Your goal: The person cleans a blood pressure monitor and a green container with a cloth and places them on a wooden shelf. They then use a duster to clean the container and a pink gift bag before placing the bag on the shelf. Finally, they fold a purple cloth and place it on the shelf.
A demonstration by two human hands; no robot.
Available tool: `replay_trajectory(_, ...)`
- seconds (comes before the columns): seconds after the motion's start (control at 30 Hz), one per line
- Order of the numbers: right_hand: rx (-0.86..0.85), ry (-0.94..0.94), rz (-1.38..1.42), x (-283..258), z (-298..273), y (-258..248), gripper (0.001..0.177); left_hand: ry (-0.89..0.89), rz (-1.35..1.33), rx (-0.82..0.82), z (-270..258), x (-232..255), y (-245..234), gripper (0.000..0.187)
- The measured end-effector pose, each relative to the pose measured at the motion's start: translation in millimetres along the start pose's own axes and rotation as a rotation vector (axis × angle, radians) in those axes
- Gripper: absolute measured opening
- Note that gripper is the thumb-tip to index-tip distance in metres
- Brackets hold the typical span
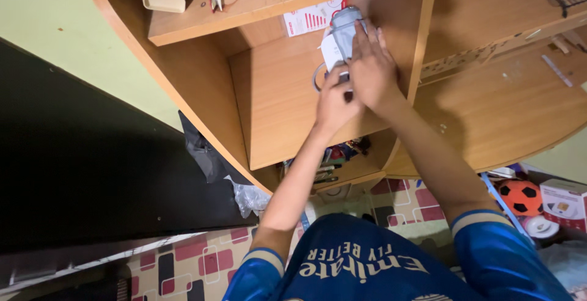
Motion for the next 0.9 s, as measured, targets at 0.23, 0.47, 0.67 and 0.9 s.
replay_trajectory(0.23,0.057,0.01,0.272,-9.9,-10.8,3.0,0.063,-0.287,-0.013,0.244,0.7,-32.2,-27.2,0.039)
replay_trajectory(0.47,0.072,0.063,0.383,-13.2,-30.2,20.4,0.063,-0.347,-0.126,0.009,-6.4,-54.3,-0.8,0.064)
replay_trajectory(0.67,0.121,0.035,0.495,-13.5,-39.7,13.4,0.06,-0.377,-0.181,-0.009,0.0,-67.5,3.6,0.068)
replay_trajectory(0.9,0.138,0.041,0.487,-20.1,-52.7,-14.6,0.05,-0.304,-0.106,-0.037,-8.9,-49.4,-0.8,0.064)
Point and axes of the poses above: each hand's wrist, its own z-axis towards the middle knuckle, its own y-axis out of the palm, x = y × z, the point moved 5 cm from there along z, towards the middle knuckle
